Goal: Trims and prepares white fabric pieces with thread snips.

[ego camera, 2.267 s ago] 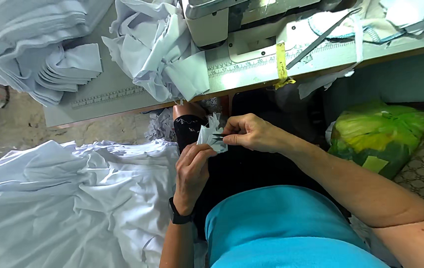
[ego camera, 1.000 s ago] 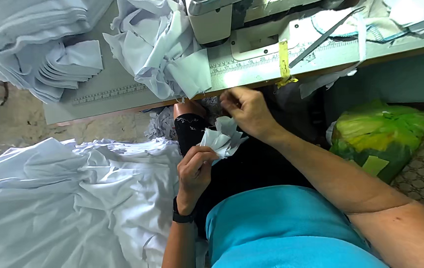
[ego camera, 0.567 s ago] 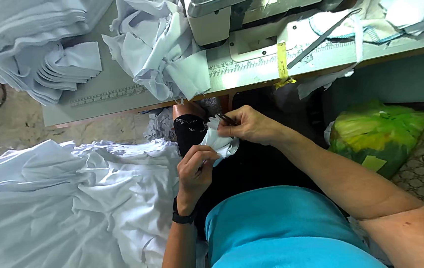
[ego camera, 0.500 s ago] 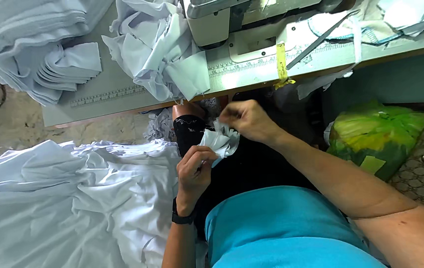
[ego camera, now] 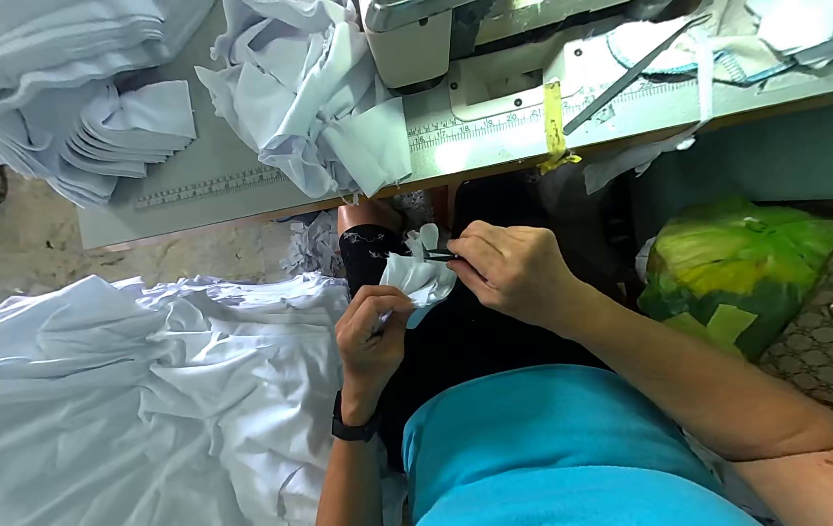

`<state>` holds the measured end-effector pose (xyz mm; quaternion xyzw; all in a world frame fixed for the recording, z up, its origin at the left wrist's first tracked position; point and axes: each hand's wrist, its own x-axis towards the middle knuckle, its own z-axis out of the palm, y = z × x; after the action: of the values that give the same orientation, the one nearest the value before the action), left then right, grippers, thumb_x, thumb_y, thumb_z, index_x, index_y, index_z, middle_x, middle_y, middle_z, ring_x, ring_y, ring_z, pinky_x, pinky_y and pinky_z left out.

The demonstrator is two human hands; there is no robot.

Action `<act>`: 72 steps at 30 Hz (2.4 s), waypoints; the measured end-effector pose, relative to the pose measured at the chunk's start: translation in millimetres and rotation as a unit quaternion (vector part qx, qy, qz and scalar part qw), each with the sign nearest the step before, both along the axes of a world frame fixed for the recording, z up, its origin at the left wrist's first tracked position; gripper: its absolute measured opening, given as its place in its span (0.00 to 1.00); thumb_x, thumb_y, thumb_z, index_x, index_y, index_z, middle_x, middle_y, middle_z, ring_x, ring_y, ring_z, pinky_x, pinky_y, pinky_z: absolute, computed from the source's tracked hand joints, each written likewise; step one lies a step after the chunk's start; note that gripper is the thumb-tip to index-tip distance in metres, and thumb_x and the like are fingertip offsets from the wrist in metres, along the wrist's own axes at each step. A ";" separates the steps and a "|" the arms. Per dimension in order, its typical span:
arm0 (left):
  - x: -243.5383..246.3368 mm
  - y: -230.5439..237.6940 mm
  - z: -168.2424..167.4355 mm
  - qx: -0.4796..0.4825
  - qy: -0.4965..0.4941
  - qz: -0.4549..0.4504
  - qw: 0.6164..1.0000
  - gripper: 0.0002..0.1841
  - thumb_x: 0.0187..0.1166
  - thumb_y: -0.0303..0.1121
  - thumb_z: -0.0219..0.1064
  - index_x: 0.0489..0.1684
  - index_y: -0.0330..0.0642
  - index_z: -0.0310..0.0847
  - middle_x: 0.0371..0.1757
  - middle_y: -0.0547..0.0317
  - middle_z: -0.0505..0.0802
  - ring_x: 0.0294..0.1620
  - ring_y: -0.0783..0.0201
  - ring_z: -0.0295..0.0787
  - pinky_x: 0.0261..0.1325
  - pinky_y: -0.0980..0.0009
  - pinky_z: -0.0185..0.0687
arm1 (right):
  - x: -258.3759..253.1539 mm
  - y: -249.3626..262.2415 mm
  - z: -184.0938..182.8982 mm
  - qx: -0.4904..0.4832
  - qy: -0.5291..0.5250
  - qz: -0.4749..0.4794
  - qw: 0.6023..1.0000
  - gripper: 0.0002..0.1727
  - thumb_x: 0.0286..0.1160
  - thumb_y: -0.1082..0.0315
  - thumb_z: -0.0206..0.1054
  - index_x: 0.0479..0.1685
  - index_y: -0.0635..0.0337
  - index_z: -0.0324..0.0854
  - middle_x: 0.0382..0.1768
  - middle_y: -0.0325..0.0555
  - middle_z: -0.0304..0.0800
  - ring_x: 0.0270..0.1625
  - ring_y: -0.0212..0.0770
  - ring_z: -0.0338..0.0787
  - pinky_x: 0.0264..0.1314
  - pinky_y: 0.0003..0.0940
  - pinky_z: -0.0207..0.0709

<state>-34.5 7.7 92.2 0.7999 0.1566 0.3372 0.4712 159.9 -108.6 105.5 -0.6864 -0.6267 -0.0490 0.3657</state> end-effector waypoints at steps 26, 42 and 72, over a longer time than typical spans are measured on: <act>23.6 3.2 39.4 0.090 0.172 0.077 0.978 0.10 0.65 0.41 0.83 0.38 0.48 0.94 0.64 0.55 0.83 0.68 0.64 0.76 0.70 0.64 0.70 | 7.8 9.7 -3.5 -0.121 0.616 0.209 0.750 0.06 0.64 0.80 0.70 0.37 0.63 0.89 0.25 0.32 0.88 0.25 0.18 0.81 0.27 0.14 0.76; 24.2 5.4 38.9 -0.207 0.151 -0.070 0.964 0.16 0.65 0.24 0.79 0.50 0.39 0.85 0.40 0.65 0.94 0.37 0.74 0.91 0.42 0.76 0.89 | 10.8 20.4 16.2 -0.005 0.291 0.241 0.926 0.07 0.74 0.72 0.70 0.32 0.67 0.87 0.29 0.42 0.85 0.33 0.25 0.81 0.37 0.15 0.76; 18.8 -0.8 16.3 -0.182 0.215 -0.206 0.937 0.24 0.75 0.21 0.70 0.73 0.35 0.80 0.71 0.54 0.88 0.64 0.71 0.88 0.65 0.71 0.86 | 23.7 38.3 -9.5 -0.123 0.306 0.010 0.944 0.17 0.79 0.63 0.71 0.51 0.72 0.85 0.42 0.56 0.87 0.42 0.45 0.87 0.48 0.39 0.81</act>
<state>-15.7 6.9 108.6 0.7683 0.1445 0.0185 0.6233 183.6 -70.3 96.0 -0.7019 -0.4920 0.2450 0.4529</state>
